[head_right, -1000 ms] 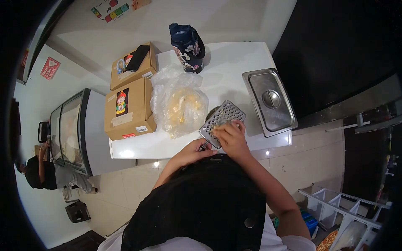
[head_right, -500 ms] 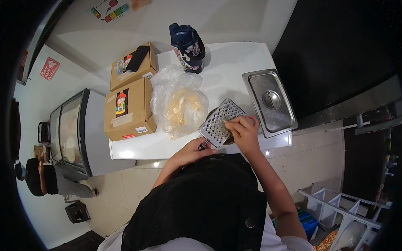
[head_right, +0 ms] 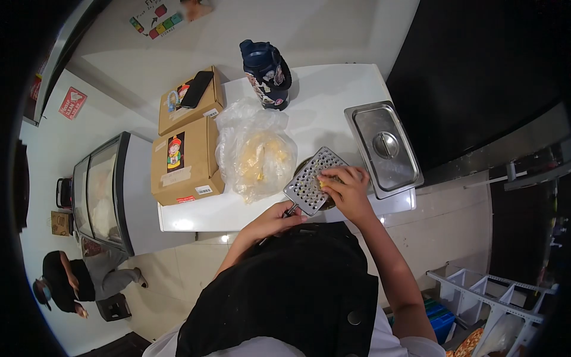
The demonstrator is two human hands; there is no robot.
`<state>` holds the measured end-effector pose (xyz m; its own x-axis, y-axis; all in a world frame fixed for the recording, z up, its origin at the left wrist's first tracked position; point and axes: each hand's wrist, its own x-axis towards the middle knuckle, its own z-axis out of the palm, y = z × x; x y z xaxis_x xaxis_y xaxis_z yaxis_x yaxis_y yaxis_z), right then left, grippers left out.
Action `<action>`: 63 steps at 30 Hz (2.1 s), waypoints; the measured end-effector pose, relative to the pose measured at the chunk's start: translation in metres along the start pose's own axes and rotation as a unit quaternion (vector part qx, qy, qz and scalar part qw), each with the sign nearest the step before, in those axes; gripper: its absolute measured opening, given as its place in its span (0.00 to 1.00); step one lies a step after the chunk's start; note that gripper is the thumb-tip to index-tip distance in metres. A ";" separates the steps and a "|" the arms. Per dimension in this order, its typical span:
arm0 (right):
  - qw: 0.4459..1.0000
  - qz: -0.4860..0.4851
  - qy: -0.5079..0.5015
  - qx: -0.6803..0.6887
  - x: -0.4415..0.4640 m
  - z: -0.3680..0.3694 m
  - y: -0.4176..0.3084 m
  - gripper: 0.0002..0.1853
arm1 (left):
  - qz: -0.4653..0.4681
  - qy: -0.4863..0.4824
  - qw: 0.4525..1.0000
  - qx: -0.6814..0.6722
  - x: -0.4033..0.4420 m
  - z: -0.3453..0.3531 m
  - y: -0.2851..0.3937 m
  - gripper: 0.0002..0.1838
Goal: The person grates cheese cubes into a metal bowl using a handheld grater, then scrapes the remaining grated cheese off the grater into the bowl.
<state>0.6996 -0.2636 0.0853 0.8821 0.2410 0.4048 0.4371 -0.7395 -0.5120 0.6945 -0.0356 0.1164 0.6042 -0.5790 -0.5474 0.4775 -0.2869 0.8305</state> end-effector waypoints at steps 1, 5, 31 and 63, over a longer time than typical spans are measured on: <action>1.000 0.001 0.002 0.000 -0.001 0.002 -0.001 0.13 | 0.000 0.000 1.000 0.002 0.000 -0.001 0.000 0.11; 1.000 0.017 -0.002 0.017 -0.006 0.014 -0.010 0.14 | 0.006 -0.009 0.999 -0.042 0.001 -0.001 -0.004 0.08; 0.952 0.195 0.232 0.050 0.013 0.043 -0.021 0.05 | 0.144 0.062 0.977 0.143 -0.009 -0.005 -0.023 0.11; 0.942 0.232 0.211 0.121 0.008 0.045 -0.037 0.05 | 0.018 0.017 0.997 0.066 -0.015 -0.009 -0.017 0.14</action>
<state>0.6985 -0.2057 0.0731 0.8622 -0.3812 0.3337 0.0936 -0.5274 -0.8445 0.6830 -0.0152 0.1091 0.6420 -0.5656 -0.5176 0.3672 -0.3658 0.8552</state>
